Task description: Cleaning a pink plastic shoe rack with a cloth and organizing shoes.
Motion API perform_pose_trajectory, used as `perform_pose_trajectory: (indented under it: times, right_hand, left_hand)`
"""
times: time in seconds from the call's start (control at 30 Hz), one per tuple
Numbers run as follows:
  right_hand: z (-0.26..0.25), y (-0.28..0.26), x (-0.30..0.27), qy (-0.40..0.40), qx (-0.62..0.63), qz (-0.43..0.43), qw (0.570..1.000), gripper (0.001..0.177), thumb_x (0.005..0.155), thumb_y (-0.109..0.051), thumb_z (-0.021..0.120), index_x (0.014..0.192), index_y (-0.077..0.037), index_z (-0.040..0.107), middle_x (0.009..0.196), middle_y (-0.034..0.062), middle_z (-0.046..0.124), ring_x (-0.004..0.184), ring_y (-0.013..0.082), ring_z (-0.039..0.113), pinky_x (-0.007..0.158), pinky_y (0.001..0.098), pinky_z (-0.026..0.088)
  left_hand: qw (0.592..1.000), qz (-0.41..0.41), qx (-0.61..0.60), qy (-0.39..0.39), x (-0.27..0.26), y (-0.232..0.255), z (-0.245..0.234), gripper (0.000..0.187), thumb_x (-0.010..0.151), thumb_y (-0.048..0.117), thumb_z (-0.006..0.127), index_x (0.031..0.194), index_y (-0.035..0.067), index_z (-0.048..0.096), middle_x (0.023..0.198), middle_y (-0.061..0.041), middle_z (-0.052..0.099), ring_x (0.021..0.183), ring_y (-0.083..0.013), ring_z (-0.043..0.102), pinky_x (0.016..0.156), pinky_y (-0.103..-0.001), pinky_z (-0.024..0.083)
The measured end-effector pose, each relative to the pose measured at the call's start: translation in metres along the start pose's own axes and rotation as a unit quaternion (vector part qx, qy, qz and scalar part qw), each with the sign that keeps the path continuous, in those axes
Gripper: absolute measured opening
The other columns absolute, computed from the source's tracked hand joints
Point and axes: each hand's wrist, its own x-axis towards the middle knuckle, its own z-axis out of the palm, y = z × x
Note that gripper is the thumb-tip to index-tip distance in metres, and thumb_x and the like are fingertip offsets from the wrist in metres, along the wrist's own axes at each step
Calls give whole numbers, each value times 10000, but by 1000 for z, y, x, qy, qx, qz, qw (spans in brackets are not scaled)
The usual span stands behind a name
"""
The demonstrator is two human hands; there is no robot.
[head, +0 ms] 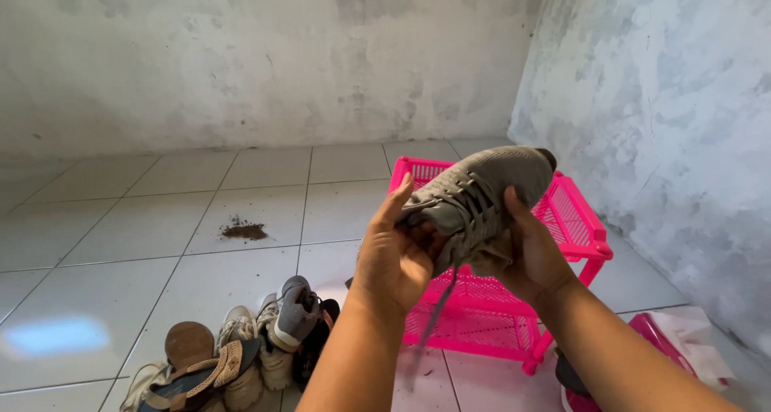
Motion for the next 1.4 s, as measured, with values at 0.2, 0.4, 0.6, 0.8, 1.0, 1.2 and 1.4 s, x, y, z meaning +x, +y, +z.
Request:
perform_pose_trajectory:
  times: [0.2, 0.4, 0.6, 0.8, 1.0, 1.2, 1.4]
  right_hand:
    - [17, -9, -9, -55, 20, -56, 997, 602, 980, -596, 531, 1270, -80, 642, 989, 75, 753, 807, 198, 670, 653, 359, 507]
    - [-7, -10, 1, -58, -1, 27, 998, 652, 985, -628, 476, 1270, -69, 652, 1045, 128, 748, 826, 231, 729, 596, 343, 548]
    - [13, -33, -9, 287, -287, -300, 864, 475, 830, -39, 585, 1300, -90, 552, 1157, 132, 691, 902, 186, 746, 720, 351, 640]
    - [61, -4, -11, 61, -385, -404, 827, 223, 1015, 58, 589, 1196, -34, 682, 1156, 122, 730, 1080, 196, 672, 950, 335, 581]
    - [63, 5, -20, 72, -581, -493, 644, 403, 854, 99, 588, 1224, -36, 677, 1286, 138, 690, 1233, 346, 591, 1101, 426, 458]
    - [41, -25, -20, 275, -555, -349, 703, 352, 887, 119, 497, 1119, -64, 689, 1280, 118, 651, 1184, 303, 677, 1076, 385, 555]
    - [106, -15, -27, -12, -586, -538, 606, 541, 873, 170, 474, 1387, 20, 549, 1488, 232, 510, 1412, 401, 473, 1177, 515, 393]
  left_hand:
    - [991, -2, 34, -128, -26, 10, 20, 528, 873, 295, 740, 1257, -37, 593, 1213, -190, 666, 1085, -284, 688, 957, -422, 581]
    - [982, -27, 22, -185, -8, 5, 9, 446, 904, 201, 683, 1277, -32, 607, 1195, -154, 686, 1101, -252, 668, 970, -384, 543]
    - [991, 33, 86, -97, 18, 11, -26, 344, 885, 109, 697, 1186, -46, 633, 1149, -99, 681, 1051, -194, 655, 949, -327, 545]
    - [974, 36, 225, 2, -9, -5, 14, 542, 875, 412, 694, 1307, 88, 640, 1225, -11, 665, 1106, -128, 594, 921, -300, 464]
    - [971, 25, 234, -34, -9, 17, 1, 766, 897, 623, 544, 1355, 14, 628, 1356, -119, 676, 1272, -213, 605, 1040, -332, 494]
    - [816, 211, 535, -60, 2, 37, -25, 592, 906, 483, 645, 1313, 53, 657, 1352, -63, 674, 1270, -160, 593, 1071, -317, 437]
    - [490, 262, 832, -11, 29, 3, -82, 399, 984, 431, 578, 1151, 105, 734, 1185, -130, 740, 1204, -247, 668, 1073, -390, 489]
